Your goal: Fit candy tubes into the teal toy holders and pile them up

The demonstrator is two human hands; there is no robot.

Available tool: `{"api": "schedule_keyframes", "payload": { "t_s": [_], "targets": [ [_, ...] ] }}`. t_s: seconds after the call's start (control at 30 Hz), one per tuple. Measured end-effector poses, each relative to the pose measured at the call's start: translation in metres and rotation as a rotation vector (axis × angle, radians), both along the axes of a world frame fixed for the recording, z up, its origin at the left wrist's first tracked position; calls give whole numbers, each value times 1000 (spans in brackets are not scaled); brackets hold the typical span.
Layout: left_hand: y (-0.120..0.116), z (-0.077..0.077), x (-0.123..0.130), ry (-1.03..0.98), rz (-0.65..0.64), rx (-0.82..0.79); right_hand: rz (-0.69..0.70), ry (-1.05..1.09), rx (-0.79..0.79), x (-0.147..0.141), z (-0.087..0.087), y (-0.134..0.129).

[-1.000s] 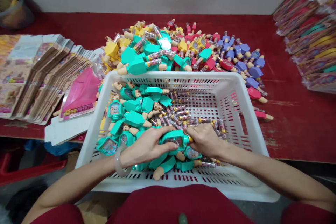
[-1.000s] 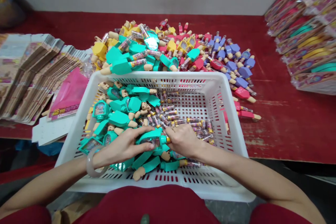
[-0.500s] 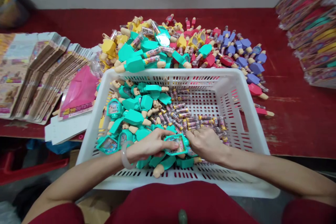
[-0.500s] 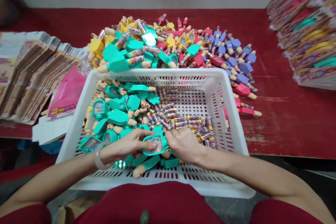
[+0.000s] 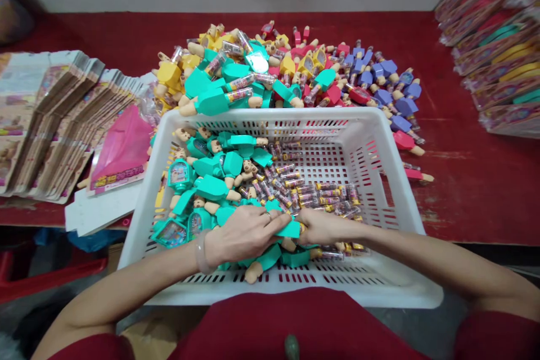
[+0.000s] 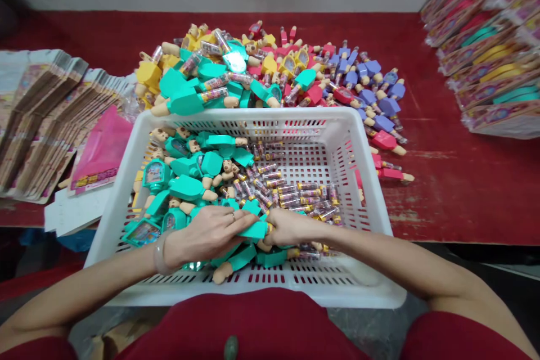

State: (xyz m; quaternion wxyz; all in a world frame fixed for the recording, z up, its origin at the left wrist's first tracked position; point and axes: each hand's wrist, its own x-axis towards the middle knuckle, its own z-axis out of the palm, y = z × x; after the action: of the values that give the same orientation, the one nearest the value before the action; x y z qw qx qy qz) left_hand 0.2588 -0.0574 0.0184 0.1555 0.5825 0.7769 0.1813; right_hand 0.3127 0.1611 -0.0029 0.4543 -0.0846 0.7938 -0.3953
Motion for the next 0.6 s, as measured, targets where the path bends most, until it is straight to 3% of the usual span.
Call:
{"api": "schedule_keyframes", "payload": {
  "t_s": [0.07,0.17,0.2,0.27,0.37,0.43,0.5,0.53,0.6],
  "targets": [
    [-3,-7,0,173,-103,39,-12,-363,-232,-1,-8,3],
    [-5,-13,-7,258,-168,77,42,-626,-344,-7,-15,9],
    [-6,-13,-13,252,-162,75,29,-571,-347,-11,-15,13],
    [-8,-6,-32,238,-55,69,-93,-245,-291,-26,-8,25],
    [-11,25,-82,279,362,108,-356,461,55,-57,4,44],
    [-8,52,-117,349,614,164,-275,658,352,-74,4,49],
    [2,71,-143,445,709,217,-36,622,538,-86,-7,43],
    [10,75,-150,477,724,234,26,599,570,-90,-16,37],
    [29,66,-150,475,703,208,70,573,620,-96,-36,22]
  ]
}}
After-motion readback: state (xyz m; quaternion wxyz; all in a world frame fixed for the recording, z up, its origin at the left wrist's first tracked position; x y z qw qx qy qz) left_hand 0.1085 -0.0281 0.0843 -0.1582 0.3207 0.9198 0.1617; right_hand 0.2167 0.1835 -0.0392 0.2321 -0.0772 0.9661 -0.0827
